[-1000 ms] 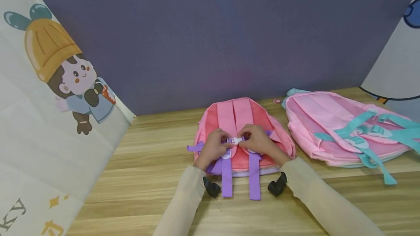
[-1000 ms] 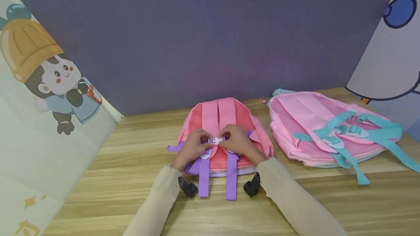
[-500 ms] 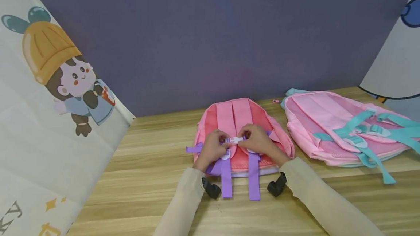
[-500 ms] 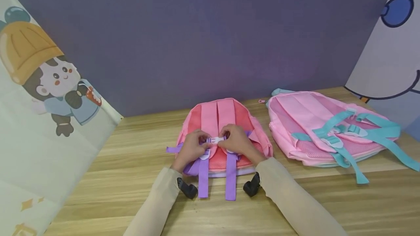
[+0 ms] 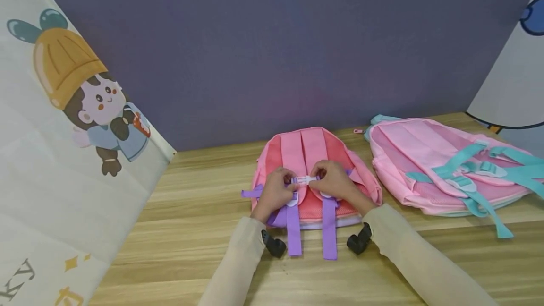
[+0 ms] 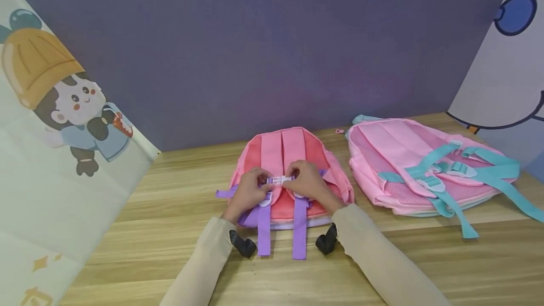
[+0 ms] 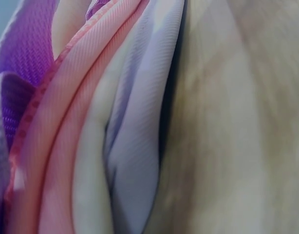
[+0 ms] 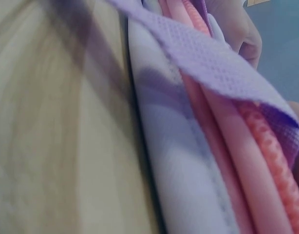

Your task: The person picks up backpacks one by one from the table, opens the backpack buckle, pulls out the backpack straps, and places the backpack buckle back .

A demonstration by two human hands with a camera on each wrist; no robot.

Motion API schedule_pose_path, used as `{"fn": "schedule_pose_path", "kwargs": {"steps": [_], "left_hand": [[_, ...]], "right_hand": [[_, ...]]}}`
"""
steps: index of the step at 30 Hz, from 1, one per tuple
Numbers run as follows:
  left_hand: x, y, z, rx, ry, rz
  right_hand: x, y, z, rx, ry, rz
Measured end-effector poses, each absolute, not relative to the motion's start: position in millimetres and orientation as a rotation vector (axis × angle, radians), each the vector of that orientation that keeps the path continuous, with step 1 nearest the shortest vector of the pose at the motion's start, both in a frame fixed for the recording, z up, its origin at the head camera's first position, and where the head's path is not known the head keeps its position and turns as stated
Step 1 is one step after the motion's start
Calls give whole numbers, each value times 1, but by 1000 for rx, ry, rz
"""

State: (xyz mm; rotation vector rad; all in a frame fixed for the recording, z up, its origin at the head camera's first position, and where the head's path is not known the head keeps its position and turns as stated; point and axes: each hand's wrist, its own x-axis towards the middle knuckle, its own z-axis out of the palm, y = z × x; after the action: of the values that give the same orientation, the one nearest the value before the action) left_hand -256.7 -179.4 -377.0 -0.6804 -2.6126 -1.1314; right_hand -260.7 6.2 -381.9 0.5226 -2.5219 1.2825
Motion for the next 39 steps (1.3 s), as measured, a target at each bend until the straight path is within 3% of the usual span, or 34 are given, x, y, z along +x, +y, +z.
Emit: {"fn": "schedule_pose_path", "kwargs": {"steps": [21, 30, 39], "left_hand": [[-258, -181, -383, -706, -2567, -1169], [-257, -180, -384, -744, -2478, -1246], [-258, -182, -380, -701, -2433, -1338]], "right_hand": [[-257, 4, -383, 761, -2568, 1179], [-251, -5, -378, 897, -2585, 810], [-251, -6, -379, 870, -2544, 926]]}}
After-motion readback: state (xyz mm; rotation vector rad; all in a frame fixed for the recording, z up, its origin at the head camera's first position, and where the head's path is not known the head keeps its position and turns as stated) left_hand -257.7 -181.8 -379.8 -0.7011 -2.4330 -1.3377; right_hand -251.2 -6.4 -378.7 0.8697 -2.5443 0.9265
